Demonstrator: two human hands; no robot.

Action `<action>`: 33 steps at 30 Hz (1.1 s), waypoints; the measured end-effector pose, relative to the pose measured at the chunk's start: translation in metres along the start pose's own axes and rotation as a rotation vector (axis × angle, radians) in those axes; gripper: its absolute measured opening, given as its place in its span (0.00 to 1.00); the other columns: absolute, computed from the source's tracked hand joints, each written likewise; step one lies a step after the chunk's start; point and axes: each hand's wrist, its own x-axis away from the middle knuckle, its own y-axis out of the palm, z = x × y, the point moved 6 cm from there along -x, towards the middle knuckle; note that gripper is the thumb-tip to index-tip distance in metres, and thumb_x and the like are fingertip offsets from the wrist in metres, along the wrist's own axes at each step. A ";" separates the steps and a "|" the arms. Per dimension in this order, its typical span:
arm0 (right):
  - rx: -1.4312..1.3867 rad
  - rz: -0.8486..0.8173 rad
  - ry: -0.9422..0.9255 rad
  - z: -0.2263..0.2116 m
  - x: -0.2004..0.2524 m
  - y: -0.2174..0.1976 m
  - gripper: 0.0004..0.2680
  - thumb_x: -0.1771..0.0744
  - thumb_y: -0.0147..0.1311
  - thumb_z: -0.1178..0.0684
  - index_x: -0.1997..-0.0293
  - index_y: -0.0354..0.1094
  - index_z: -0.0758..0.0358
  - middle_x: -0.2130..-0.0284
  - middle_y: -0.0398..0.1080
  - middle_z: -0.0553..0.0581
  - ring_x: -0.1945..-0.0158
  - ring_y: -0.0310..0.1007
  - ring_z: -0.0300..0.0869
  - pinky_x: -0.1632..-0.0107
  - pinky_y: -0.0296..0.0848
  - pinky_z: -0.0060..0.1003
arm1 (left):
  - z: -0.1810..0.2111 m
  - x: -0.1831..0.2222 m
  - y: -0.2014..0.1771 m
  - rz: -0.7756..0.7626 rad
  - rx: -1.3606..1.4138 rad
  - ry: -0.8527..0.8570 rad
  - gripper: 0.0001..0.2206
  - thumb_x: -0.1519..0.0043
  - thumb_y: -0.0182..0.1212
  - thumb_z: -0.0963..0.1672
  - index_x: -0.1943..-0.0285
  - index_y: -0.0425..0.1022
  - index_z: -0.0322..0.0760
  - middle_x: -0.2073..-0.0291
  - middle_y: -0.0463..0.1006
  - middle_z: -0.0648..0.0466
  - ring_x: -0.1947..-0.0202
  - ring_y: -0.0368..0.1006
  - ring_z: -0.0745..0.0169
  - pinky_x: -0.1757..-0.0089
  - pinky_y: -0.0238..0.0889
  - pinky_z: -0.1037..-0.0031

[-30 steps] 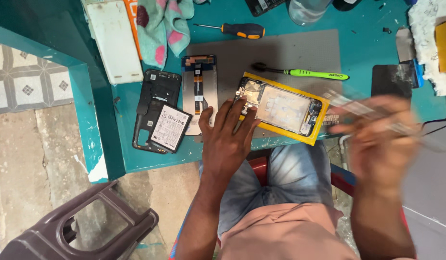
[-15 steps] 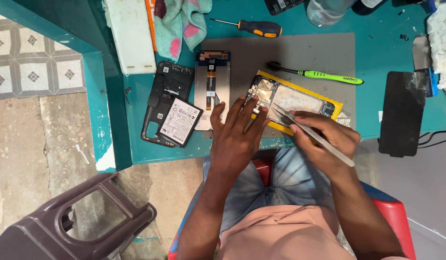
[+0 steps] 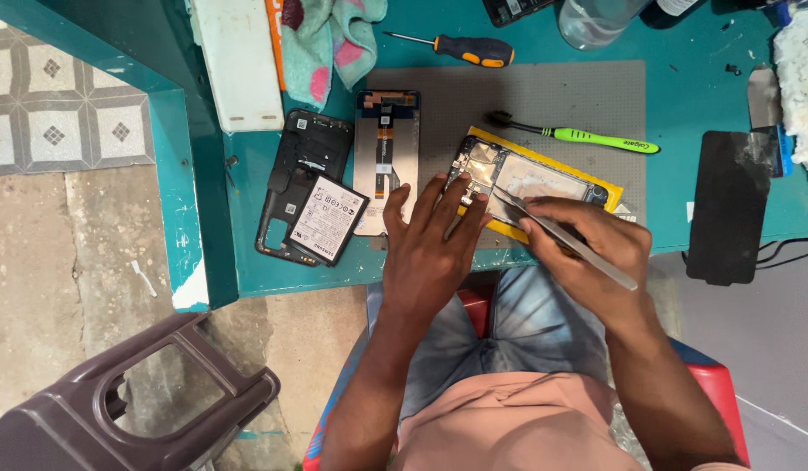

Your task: The person works on a mobile phone chassis, applying a liquid substance from a bottle and scraping the internal surfaces with a metal tool.

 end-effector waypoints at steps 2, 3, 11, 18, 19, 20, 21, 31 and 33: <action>-0.002 -0.024 0.029 -0.002 -0.008 -0.002 0.07 0.35 0.68 0.61 0.54 0.77 0.68 0.62 0.80 0.58 0.63 0.81 0.37 0.60 0.77 0.30 | 0.000 0.000 0.000 0.003 -0.001 0.000 0.12 0.35 0.69 0.46 0.44 0.82 0.43 0.40 0.77 0.52 0.36 0.70 0.53 0.35 0.50 0.49; -0.003 -0.035 0.046 -0.002 -0.011 -0.004 0.07 0.34 0.68 0.61 0.54 0.77 0.67 0.63 0.80 0.57 0.65 0.80 0.36 0.62 0.76 0.29 | 0.001 0.000 0.000 0.003 -0.003 0.002 0.12 0.35 0.69 0.46 0.44 0.82 0.43 0.40 0.77 0.52 0.36 0.70 0.53 0.36 0.50 0.49; -0.009 -0.100 -0.001 -0.013 -0.023 -0.008 0.07 0.34 0.66 0.61 0.54 0.77 0.67 0.63 0.80 0.57 0.65 0.81 0.36 0.63 0.76 0.29 | 0.001 -0.003 -0.005 0.015 0.013 -0.008 0.12 0.35 0.69 0.46 0.44 0.82 0.42 0.40 0.77 0.51 0.35 0.70 0.52 0.35 0.51 0.49; -0.022 -0.148 -0.005 -0.013 -0.028 -0.007 0.07 0.35 0.66 0.60 0.55 0.77 0.68 0.64 0.79 0.58 0.65 0.81 0.38 0.63 0.76 0.30 | 0.001 -0.002 -0.003 0.007 0.016 -0.003 0.12 0.34 0.68 0.46 0.44 0.82 0.42 0.41 0.78 0.51 0.36 0.70 0.53 0.35 0.50 0.49; -0.014 -0.160 -0.001 -0.014 -0.030 -0.007 0.07 0.35 0.66 0.60 0.55 0.77 0.68 0.64 0.79 0.58 0.65 0.81 0.38 0.63 0.76 0.30 | 0.001 -0.002 -0.003 0.007 0.014 -0.005 0.12 0.35 0.68 0.46 0.44 0.82 0.42 0.41 0.78 0.51 0.36 0.70 0.53 0.35 0.50 0.49; -0.006 -0.172 0.003 -0.015 -0.033 -0.008 0.07 0.35 0.66 0.60 0.55 0.77 0.68 0.64 0.79 0.59 0.65 0.81 0.39 0.64 0.76 0.30 | 0.001 -0.002 -0.003 0.007 0.011 -0.008 0.12 0.35 0.68 0.46 0.44 0.83 0.42 0.41 0.78 0.51 0.36 0.70 0.53 0.35 0.50 0.49; 0.000 -0.187 0.006 -0.017 -0.035 -0.008 0.07 0.36 0.66 0.60 0.55 0.77 0.68 0.64 0.79 0.59 0.66 0.81 0.39 0.64 0.76 0.30 | 0.001 -0.002 -0.004 0.010 0.014 -0.007 0.12 0.35 0.68 0.46 0.44 0.83 0.42 0.41 0.78 0.51 0.36 0.70 0.53 0.35 0.50 0.49; 0.008 -0.322 -0.005 -0.026 -0.057 -0.006 0.07 0.36 0.65 0.58 0.58 0.76 0.66 0.67 0.79 0.59 0.66 0.82 0.42 0.64 0.77 0.34 | 0.000 -0.001 -0.003 0.007 0.023 -0.004 0.12 0.35 0.68 0.46 0.44 0.83 0.40 0.41 0.78 0.50 0.36 0.70 0.52 0.36 0.50 0.49; -0.023 -0.340 -0.067 -0.029 -0.067 -0.006 0.07 0.36 0.64 0.57 0.57 0.74 0.67 0.65 0.79 0.59 0.63 0.83 0.43 0.61 0.78 0.34 | 0.001 -0.001 -0.002 0.005 0.024 -0.005 0.12 0.35 0.68 0.46 0.45 0.83 0.40 0.41 0.78 0.50 0.36 0.70 0.52 0.36 0.50 0.49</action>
